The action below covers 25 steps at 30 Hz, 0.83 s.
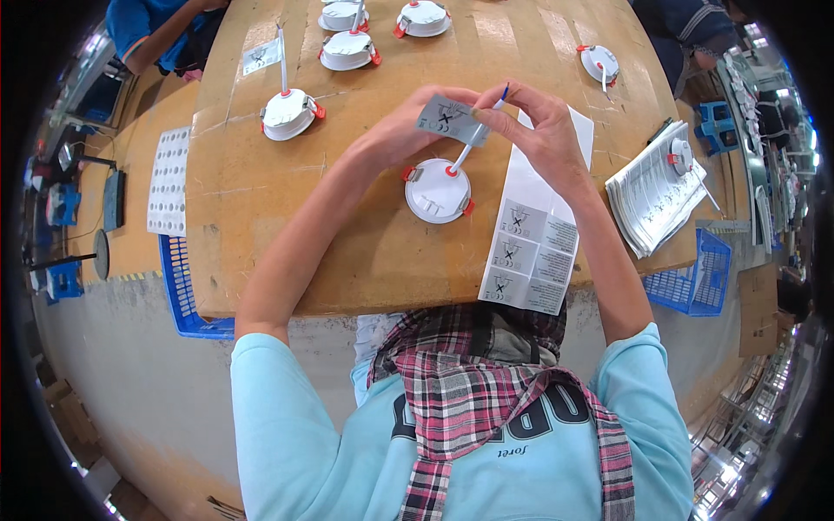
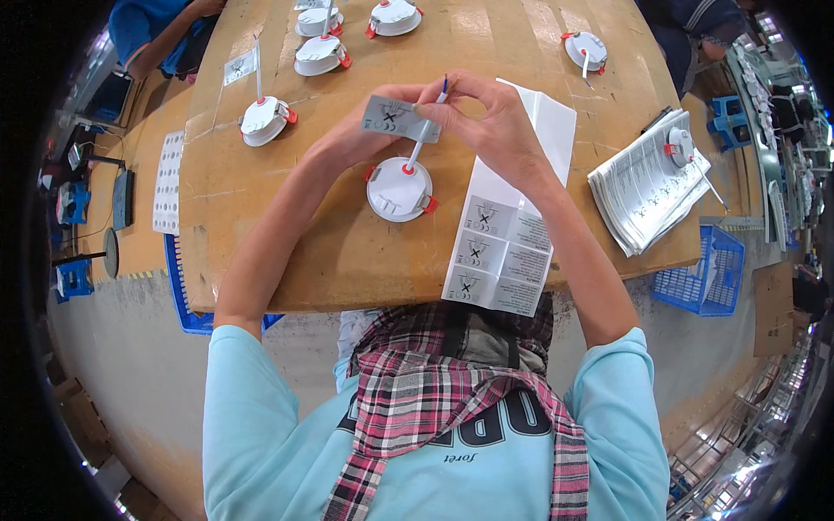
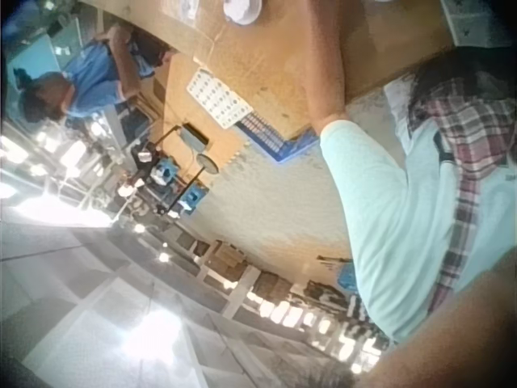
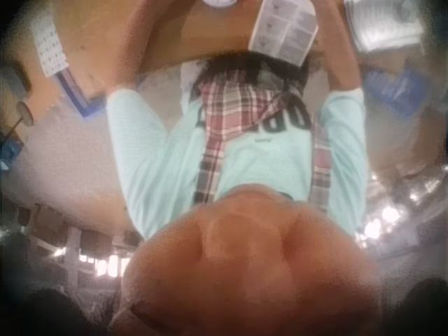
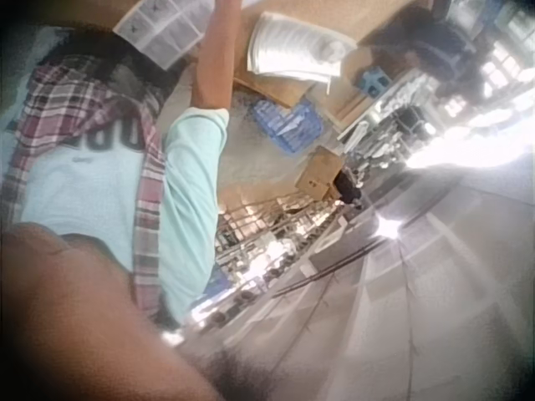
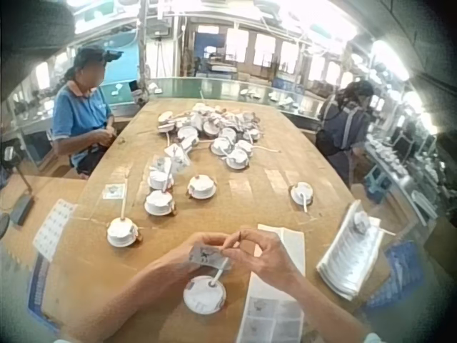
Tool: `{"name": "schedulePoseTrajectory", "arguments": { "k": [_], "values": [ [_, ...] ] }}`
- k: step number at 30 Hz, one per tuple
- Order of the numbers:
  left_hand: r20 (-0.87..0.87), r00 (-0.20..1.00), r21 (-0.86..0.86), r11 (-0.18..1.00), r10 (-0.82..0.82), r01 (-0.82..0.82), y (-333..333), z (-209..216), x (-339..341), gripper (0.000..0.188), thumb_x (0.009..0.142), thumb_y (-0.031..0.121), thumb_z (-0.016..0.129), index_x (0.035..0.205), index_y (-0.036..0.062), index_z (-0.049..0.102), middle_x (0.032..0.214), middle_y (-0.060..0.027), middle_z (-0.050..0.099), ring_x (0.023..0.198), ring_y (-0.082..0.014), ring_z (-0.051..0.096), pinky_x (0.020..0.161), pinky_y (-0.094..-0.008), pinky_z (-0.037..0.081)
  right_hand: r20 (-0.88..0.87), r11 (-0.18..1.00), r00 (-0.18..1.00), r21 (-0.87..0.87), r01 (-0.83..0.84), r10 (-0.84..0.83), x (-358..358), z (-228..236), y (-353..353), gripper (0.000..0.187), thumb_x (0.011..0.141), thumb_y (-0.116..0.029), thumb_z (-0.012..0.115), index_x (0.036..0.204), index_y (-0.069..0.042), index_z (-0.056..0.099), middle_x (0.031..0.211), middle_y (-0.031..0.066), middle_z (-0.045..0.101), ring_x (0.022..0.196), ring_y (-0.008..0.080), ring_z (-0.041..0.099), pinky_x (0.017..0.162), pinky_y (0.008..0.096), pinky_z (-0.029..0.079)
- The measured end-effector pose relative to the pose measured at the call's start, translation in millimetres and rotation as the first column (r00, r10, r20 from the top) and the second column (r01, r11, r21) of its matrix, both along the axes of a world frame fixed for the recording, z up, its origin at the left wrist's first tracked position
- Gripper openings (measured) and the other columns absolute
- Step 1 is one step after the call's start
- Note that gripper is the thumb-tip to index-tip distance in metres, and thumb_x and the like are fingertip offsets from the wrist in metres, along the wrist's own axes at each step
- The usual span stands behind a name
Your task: Applying specification labels to the back of small round LED light fixtures.
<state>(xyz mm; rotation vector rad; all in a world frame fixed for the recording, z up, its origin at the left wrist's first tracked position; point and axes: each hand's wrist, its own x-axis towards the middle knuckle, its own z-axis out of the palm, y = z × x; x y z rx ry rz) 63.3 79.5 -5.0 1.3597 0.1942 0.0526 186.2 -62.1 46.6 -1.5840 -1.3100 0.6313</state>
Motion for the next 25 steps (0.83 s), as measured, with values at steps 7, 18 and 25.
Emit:
{"name": "schedulePoseTrajectory", "arguments": {
  "k": [7, 18, 25],
  "values": [
    [0.093, 0.944, -0.315, 0.909, 0.316, -0.273, 16, -9, -37, 0.047, 0.084, 0.007, 0.049, 0.128, -0.0101, 0.044, 0.125, -0.0163, 0.053, 0.118, -0.0211, 0.05, 0.103, -0.0339, 0.039, -0.007, 0.998, 0.999, 0.052, 0.046, -0.046, 8, -8, -4, 0.016, 0.085, -0.02, 0.066, 0.086, -0.004, 0.065, 0.072, 0.0022, 0.06, 0.077, 0.0102, 0.056, 0.081, 0.0279, 0.042],
    [-0.015, 0.969, 0.063, 0.967, 0.248, -0.246, -35, -1, -44, 0.022, 0.087, 0.014, 0.064, 0.101, -0.0022, 0.064, 0.088, -0.0058, 0.067, 0.081, -0.0094, 0.061, 0.075, -0.0243, 0.05, 0.063, 1.0, 0.998, 0.021, 0.01, -0.012, 5, -2, -3, 0.022, 0.082, -0.022, 0.068, 0.094, -0.004, 0.065, 0.078, 0.0033, 0.061, 0.08, 0.0132, 0.057, 0.078, 0.0289, 0.044],
    [-0.037, 0.931, 0.175, 0.919, 0.364, -0.352, -48, -4, -45, 0.027, 0.086, 0.02, 0.066, 0.104, -0.0001, 0.063, 0.089, -0.0048, 0.067, 0.083, -0.0096, 0.062, 0.077, -0.0234, 0.049, 0.238, 0.987, 0.971, -0.151, 0.058, -0.021, 13, -2, -7, 0.043, 0.078, -0.027, 0.072, 0.116, -0.01, 0.063, 0.096, 0.0035, 0.063, 0.089, 0.0148, 0.058, 0.084, 0.0309, 0.043]
  ]
}}
